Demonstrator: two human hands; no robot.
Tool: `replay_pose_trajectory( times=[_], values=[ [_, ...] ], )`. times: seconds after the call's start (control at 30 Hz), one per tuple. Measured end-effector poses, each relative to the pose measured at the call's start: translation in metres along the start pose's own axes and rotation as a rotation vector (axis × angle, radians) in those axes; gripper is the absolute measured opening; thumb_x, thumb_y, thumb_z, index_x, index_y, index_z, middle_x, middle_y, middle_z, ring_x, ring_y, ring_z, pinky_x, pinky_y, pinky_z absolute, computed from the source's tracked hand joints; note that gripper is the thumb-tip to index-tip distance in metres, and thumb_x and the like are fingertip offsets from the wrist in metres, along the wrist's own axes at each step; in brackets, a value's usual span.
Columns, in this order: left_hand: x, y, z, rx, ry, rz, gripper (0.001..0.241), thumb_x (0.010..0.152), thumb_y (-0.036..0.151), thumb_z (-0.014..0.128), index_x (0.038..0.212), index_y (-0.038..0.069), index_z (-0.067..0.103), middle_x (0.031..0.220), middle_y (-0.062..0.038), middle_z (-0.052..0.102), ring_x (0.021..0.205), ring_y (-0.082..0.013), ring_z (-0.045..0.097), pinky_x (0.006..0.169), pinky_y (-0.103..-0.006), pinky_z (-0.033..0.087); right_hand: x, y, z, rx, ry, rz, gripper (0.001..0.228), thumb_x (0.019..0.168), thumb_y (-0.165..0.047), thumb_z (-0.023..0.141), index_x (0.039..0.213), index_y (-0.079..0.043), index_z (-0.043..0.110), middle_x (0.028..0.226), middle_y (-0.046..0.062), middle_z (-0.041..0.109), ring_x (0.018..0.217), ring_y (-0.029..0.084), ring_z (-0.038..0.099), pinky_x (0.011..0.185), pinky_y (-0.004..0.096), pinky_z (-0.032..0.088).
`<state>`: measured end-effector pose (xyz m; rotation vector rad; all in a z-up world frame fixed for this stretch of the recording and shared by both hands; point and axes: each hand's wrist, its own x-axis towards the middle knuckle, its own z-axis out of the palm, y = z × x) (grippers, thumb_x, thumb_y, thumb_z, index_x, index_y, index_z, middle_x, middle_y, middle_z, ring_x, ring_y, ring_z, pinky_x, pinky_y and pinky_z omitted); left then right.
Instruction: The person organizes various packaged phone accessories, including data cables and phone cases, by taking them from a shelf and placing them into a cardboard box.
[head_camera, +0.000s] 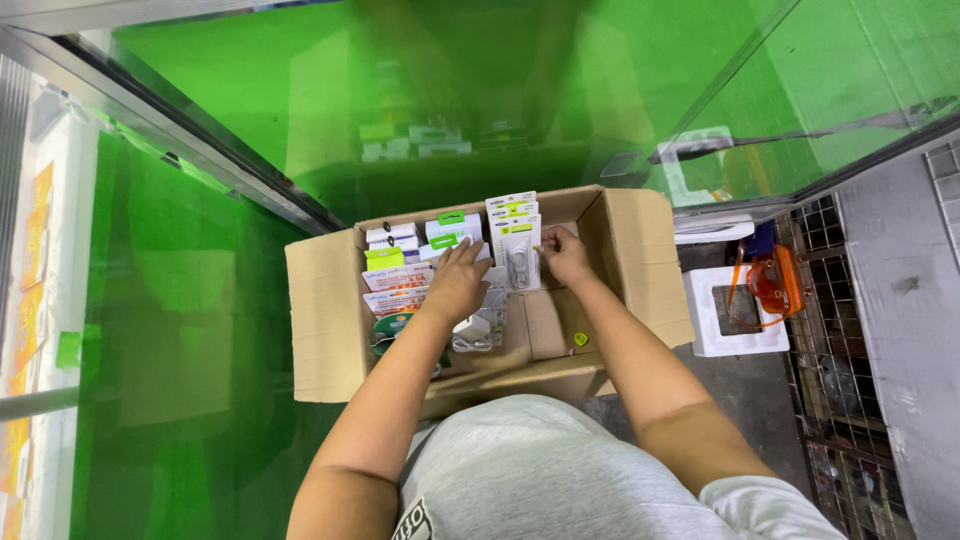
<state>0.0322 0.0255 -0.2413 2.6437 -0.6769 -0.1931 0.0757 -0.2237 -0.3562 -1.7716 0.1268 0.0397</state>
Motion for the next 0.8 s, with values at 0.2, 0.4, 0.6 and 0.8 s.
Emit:
replay_pose_trajectory(
  times=[0.2,0.4,0.6,0.8],
  values=[
    [0.015,0.020,-0.076,-0.296,0.280,0.054,0.041,0.083,0.006,0.073,0.123,0.003,0.069,0.127,-0.019,0.068,0.122,-0.0381,0.060,0.107,-0.0473,0.048,0.001,-0.054,-0.033,-0.362,0.151,0.059,0.017,0.087,-0.005,0.076,0.103,-0.003,0.071,0.093,0.008,0.076,0.086,0.015,0.071,0.081,0.030,0.056],
    [0.051,0.073,-0.216,-0.445,0.947,0.188,0.018,0.095,0.003,0.070,0.113,0.002,0.072,0.104,-0.014,0.074,0.090,-0.0247,0.072,0.081,-0.0333,0.058,-0.012,-0.278,-0.072,-0.176,0.355,-0.422,0.013,0.096,-0.007,0.072,0.108,-0.002,0.069,0.092,0.005,0.074,0.080,0.010,0.069,0.073,0.024,0.055],
    [0.125,0.104,-0.343,-1.096,0.967,0.009,0.039,0.102,0.018,0.063,0.137,0.004,0.053,0.089,-0.007,0.068,0.074,-0.0124,0.068,0.064,-0.0281,0.060,-0.034,-0.461,-0.083,-0.156,0.482,-0.859,0.008,0.106,-0.005,0.072,0.111,-0.001,0.068,0.097,0.005,0.072,0.087,0.009,0.070,0.081,0.025,0.058],
    [0.200,0.077,-0.362,-0.565,1.087,-0.091,0.064,0.093,0.036,0.078,0.135,0.001,0.045,0.092,-0.015,0.071,0.073,-0.0243,0.072,0.063,-0.0350,0.059,-0.049,-0.487,-0.064,-0.172,0.357,-0.867,0.012,0.103,-0.007,0.075,0.112,-0.001,0.070,0.098,0.004,0.073,0.086,0.008,0.067,0.080,0.024,0.057]
  ],
)
